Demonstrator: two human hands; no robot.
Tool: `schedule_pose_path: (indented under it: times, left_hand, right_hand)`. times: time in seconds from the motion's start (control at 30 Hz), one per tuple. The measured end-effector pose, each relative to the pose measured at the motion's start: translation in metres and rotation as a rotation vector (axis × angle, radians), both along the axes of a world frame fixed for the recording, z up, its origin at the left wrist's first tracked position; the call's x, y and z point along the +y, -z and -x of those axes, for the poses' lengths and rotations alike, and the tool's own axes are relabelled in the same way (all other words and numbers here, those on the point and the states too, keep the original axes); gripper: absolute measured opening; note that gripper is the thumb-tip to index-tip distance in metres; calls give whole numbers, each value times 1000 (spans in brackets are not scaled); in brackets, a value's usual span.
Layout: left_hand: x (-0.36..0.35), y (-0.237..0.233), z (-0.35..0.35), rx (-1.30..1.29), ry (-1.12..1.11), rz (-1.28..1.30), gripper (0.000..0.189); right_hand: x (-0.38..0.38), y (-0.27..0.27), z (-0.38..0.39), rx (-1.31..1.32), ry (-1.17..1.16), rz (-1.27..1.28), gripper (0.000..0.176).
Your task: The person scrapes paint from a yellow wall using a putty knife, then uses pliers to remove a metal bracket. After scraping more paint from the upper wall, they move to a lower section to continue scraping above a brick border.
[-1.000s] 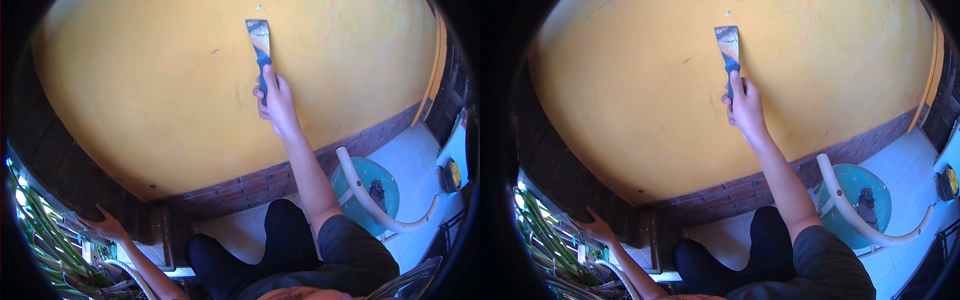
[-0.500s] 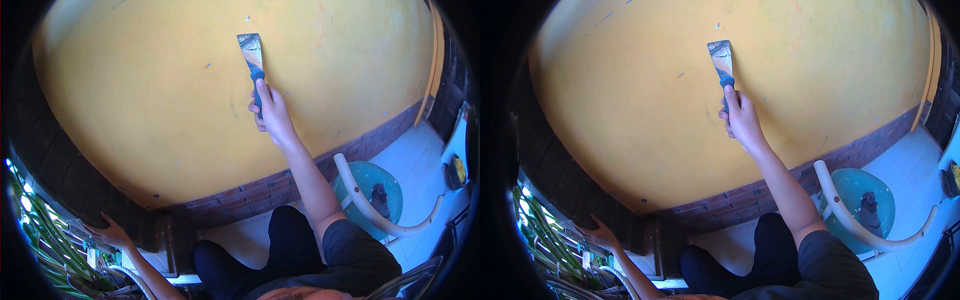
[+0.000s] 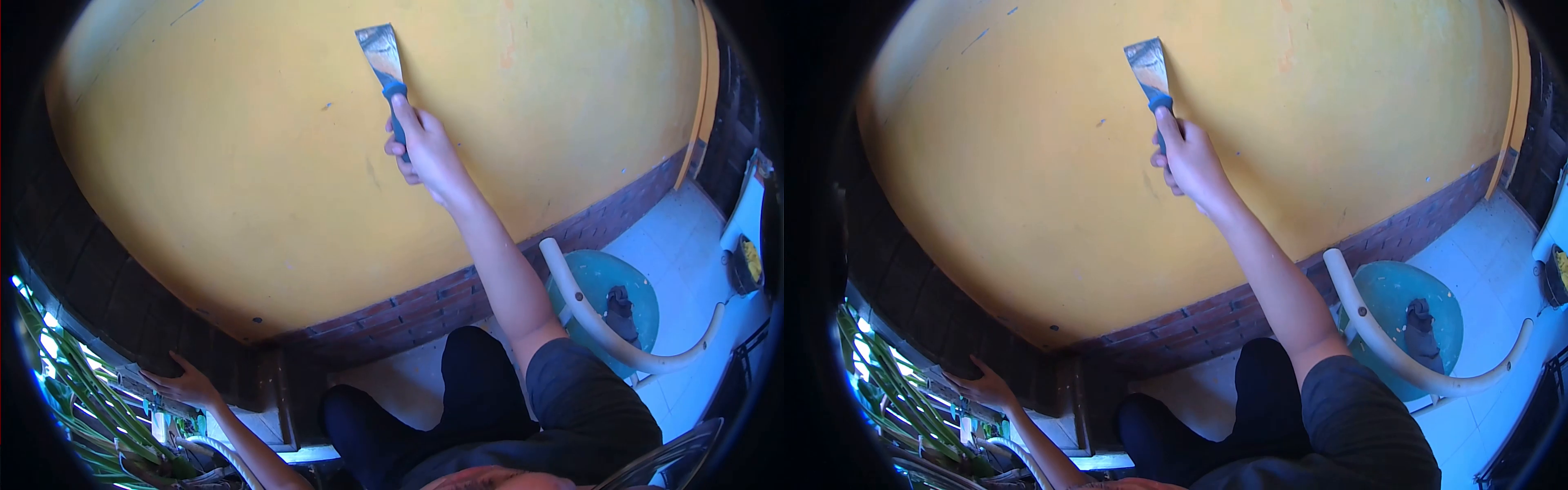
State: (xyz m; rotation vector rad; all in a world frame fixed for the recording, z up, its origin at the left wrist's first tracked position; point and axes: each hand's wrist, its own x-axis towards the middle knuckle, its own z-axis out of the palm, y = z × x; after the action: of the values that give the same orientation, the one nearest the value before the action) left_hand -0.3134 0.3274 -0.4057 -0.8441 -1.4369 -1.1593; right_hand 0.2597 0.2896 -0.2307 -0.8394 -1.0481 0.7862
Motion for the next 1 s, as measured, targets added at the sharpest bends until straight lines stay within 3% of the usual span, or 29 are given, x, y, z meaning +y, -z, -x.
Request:
schedule_pose_path:
  times: [0.2, 0.4, 0.6, 1.0]
  left_hand:
    - [-1, 0, 2, -1, 7, -6, 78]
    - [-2, -1, 1, 19, 7, -11, 77]
    - [-2, 2, 3, 8, 20, -11, 78]
    - [-1, 5, 2, 25, 23, -29, 78]
  right_hand:
    - [-5, 17, 1, 22, 9, 42, 47]
    - [-8, -10, -5, -2, -11, 6, 48]
    - [-23, 6, -13, -37, -50, 131, 48]
    - [-19, 7, -13, -66, 44, 100, 48]
